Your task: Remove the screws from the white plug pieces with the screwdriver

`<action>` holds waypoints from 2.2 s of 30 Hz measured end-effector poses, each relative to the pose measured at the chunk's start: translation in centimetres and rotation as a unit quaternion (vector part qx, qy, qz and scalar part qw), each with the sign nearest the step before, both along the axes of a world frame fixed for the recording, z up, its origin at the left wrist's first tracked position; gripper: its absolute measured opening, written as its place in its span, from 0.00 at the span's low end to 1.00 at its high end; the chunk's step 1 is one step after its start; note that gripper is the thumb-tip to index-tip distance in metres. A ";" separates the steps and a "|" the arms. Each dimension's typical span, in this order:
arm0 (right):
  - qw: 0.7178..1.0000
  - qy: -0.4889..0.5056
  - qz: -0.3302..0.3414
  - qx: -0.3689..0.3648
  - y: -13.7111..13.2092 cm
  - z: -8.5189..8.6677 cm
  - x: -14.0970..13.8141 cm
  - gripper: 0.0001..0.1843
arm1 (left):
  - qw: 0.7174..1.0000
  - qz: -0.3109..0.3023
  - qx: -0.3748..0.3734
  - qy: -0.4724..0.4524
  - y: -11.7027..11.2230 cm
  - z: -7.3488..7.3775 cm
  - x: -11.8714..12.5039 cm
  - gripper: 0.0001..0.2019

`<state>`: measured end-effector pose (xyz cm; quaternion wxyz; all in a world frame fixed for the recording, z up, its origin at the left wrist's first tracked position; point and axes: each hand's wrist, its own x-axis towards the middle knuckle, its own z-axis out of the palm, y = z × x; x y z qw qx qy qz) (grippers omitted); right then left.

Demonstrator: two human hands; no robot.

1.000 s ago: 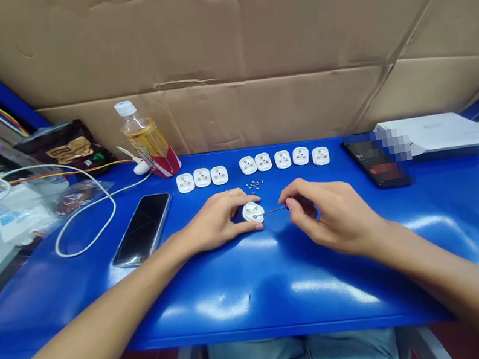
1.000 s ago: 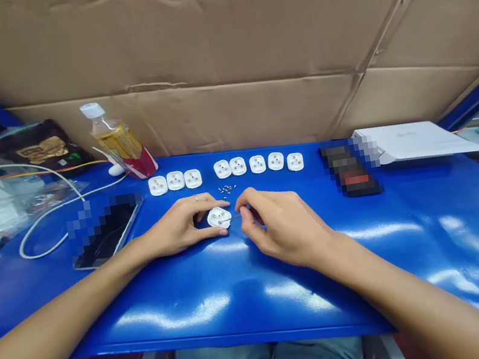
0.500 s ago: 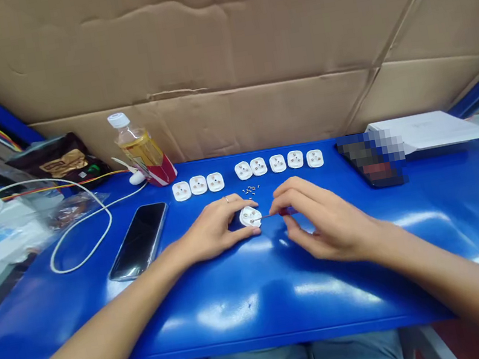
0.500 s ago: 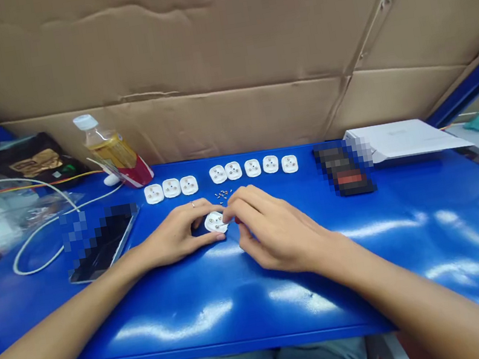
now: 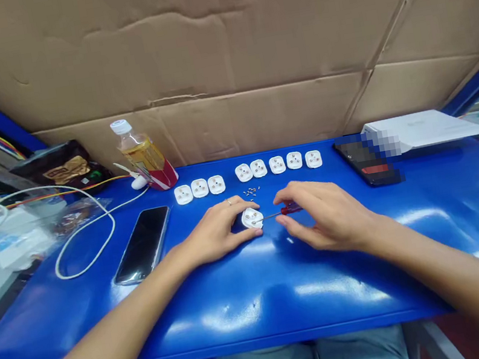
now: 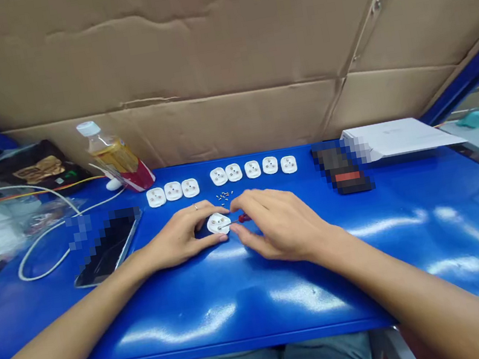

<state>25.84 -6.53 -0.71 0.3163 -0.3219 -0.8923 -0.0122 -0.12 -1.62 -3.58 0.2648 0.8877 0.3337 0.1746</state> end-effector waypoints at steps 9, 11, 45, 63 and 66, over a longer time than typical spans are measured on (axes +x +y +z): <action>0.999 -0.013 0.029 0.027 -0.4 0.4 -0.2 0.09 | 1.000 -0.001 0.000 0.004 0.0 0.0 0.0 0.22; 0.999 -0.022 0.006 0.039 -0.3 0.3 -0.1 0.08 | 1.000 -0.005 0.001 0.000 0.0 -0.1 0.0 0.22; 0.998 -0.018 -0.054 -0.009 -0.4 0.4 -0.3 0.08 | 1.000 0.004 0.005 0.010 -0.2 0.1 0.1 0.23; 0.999 -0.012 -0.038 0.003 -0.2 0.3 0.0 0.08 | 1.000 0.002 0.010 0.010 0.0 -0.1 0.3 0.23; 0.999 -0.008 -0.022 0.025 -0.2 0.2 -0.1 0.07 | 1.000 -0.002 0.009 0.011 0.0 -0.1 0.2 0.22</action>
